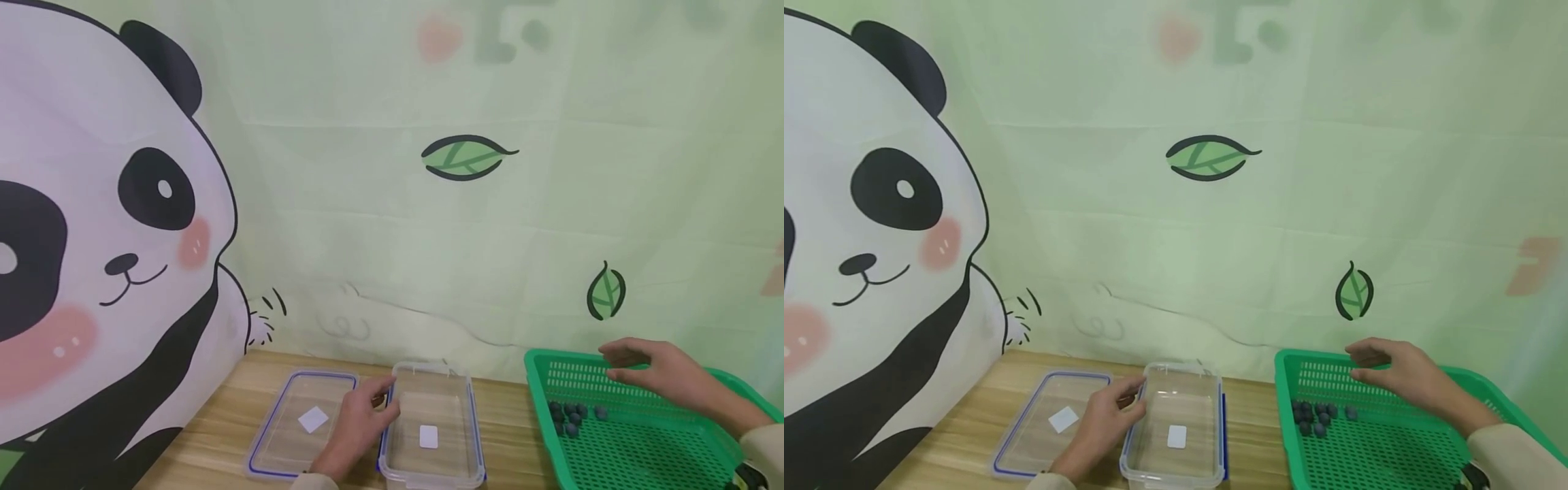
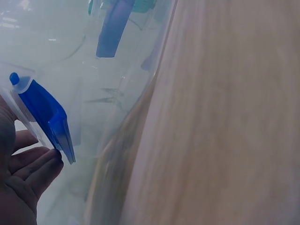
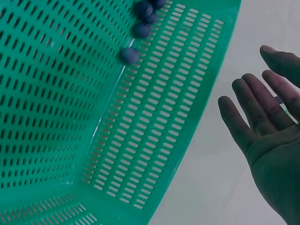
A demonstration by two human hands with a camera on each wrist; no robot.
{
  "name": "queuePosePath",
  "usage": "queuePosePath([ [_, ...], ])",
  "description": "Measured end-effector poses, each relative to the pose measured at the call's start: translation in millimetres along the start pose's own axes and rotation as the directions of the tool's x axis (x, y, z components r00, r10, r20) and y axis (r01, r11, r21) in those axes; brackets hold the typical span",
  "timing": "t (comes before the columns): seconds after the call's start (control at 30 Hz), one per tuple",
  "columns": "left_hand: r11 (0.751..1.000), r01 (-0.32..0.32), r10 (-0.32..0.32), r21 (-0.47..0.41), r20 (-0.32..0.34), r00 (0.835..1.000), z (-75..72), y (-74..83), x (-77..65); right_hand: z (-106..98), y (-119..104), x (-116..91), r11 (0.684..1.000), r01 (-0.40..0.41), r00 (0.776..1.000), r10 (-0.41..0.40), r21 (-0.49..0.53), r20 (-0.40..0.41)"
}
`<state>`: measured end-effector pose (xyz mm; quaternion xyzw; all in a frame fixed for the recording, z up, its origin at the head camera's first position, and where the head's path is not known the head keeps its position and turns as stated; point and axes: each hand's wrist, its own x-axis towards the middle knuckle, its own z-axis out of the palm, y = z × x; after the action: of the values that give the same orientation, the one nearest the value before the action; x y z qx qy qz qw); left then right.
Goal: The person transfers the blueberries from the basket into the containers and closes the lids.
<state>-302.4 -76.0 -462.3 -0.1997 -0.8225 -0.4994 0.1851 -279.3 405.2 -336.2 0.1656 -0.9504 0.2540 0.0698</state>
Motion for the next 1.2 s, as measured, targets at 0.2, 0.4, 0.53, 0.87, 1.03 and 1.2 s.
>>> queuePosePath([
  [0.2,0.997,0.014,-0.015,-0.072,-0.012,1.000,1.5,-1.1,0.0,-3,7,9,0.999,-0.031,0.998,0.030,0.011,0.046],
  [0.4,0.998,0.015,-0.017,-0.060,-0.044,0.999,6.4,-1.6,-0.1,0,19,10,0.996,-0.087,0.993,0.086,0.006,0.082],
  [0.53,0.998,0.032,-0.035,-0.050,-0.048,0.998,8.5,-2.5,0.6,5,28,10,0.993,-0.117,0.987,0.114,0.023,0.109],
  [0.87,0.994,0.087,-0.091,-0.064,-0.069,0.993,7.4,1.3,-0.4,17,43,10,0.992,-0.096,0.984,0.083,0.077,0.158],
  [1.03,0.992,0.103,-0.108,-0.066,-0.072,0.992,7.9,1.6,-0.9,26,52,9,0.995,-0.062,0.983,0.048,0.072,0.175],
  [1.2,0.992,0.111,-0.116,-0.067,-0.077,0.990,8.9,1.9,-0.9,37,59,9,0.995,-0.077,0.978,0.064,0.059,0.199],
])
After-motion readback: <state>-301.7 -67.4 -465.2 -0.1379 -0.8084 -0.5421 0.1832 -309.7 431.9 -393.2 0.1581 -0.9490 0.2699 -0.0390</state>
